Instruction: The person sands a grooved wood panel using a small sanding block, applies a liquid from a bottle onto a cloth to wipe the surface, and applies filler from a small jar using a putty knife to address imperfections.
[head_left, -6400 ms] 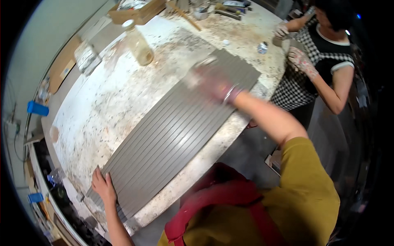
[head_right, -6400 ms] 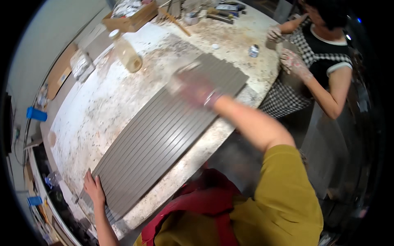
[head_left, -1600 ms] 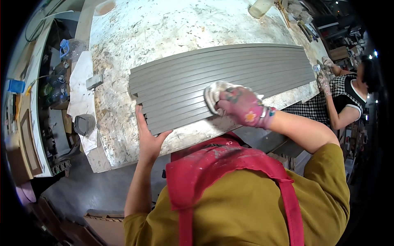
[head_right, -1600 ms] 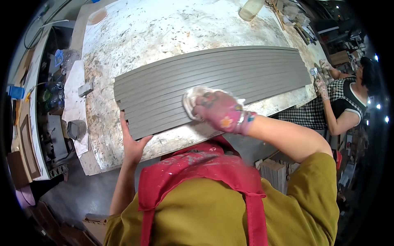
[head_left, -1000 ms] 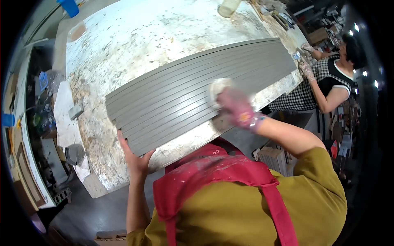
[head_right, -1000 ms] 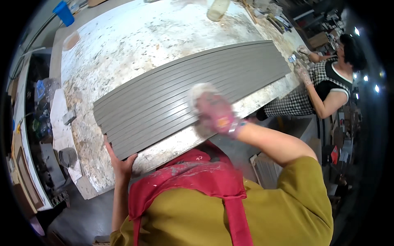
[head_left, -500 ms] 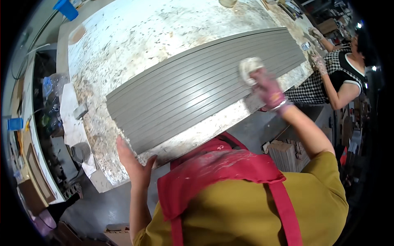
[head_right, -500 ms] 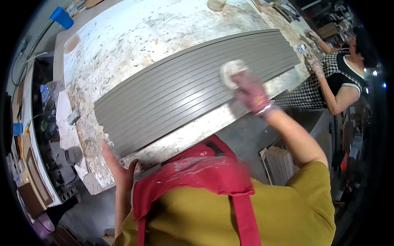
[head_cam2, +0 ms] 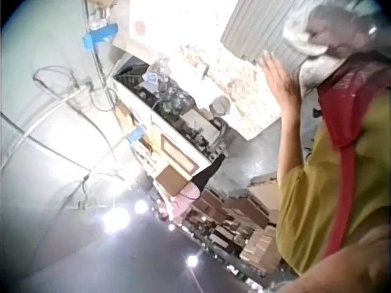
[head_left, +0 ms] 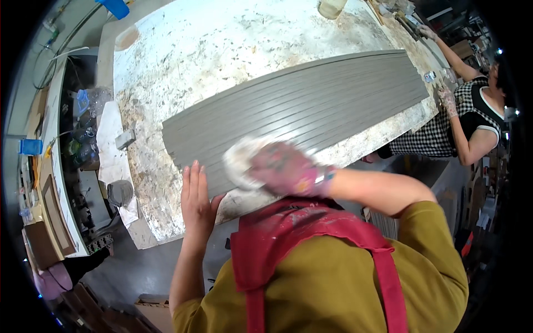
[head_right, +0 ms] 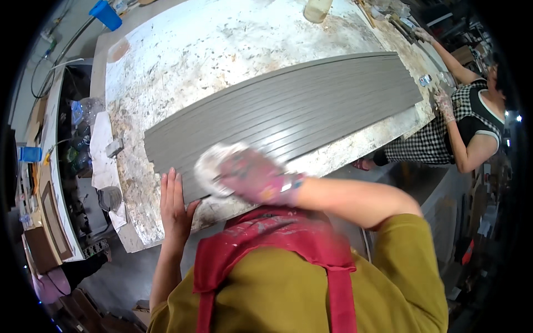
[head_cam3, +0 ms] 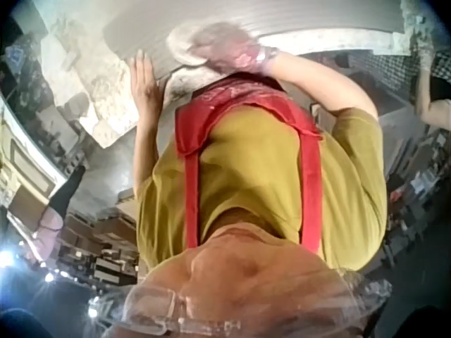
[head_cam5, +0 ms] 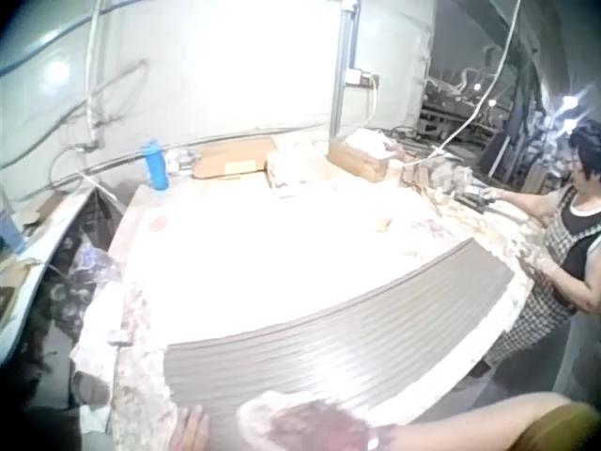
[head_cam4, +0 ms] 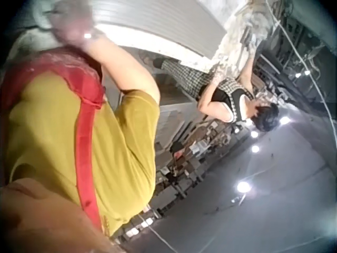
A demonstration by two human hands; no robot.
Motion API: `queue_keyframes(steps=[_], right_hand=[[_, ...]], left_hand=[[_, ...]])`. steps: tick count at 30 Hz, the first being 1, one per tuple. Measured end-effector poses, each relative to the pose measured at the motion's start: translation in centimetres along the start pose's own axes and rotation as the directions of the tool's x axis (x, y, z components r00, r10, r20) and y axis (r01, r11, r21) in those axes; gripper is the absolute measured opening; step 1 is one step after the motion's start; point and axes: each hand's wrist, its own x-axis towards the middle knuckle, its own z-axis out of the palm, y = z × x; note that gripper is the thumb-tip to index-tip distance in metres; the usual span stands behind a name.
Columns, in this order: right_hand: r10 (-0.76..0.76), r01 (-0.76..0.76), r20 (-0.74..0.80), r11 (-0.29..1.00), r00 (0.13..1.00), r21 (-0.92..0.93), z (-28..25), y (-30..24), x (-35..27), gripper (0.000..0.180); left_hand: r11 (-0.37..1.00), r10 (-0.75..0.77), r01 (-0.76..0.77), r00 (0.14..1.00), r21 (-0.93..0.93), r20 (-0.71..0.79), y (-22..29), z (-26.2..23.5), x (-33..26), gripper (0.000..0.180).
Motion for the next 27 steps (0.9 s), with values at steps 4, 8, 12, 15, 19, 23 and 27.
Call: queue_keyframes(steps=[4,8,12,15,19,23,27], right_hand=[[0.203,-0.188,0.202,0.978,0.958,-0.094,-5.3,3.0,-4.5,0.029],[0.143,-0.144,0.039,0.989,0.989,0.016,-1.1,0.3,-0.6,0.019],[-0.027,0.023,-0.086,0.999,0.996,-0.047,0.0,0.1,0.4,0.019],[0.083,-0.081,0.025,0.992,0.996,-0.092,-2.4,2.2,-3.7,0.024],[0.202,-0.202,-0.008,0.978,0.979,-0.040,-0.5,0.5,-2.8,0.027],[0.116,-0.113,-0.021,0.987,0.993,0.119,4.7,-4.2,4.9,0.022],[0.099,-0.114,0.059,0.919,0.993,0.377,3.0,0.2,2.1,0.035]], left_hand=[[0.999,-0.012,0.012,1.000,-0.040,-0.014,0.1,0.3,-0.3,0.075],[0.999,0.015,-0.015,1.000,-0.034,0.003,0.0,0.9,0.2,0.073],[0.998,0.005,-0.005,1.000,-0.060,0.007,-0.3,1.3,0.2,0.076],[0.999,0.000,0.000,1.000,-0.038,-0.004,-0.8,1.2,-0.8,0.070],[1.000,0.023,-0.023,0.999,0.005,0.030,0.2,1.5,-0.2,0.067],[0.998,0.063,-0.062,0.997,-0.023,0.049,-0.8,1.7,0.0,0.063],[0.999,0.034,-0.036,0.998,-0.027,-0.054,-1.4,0.5,-1.2,0.074]])
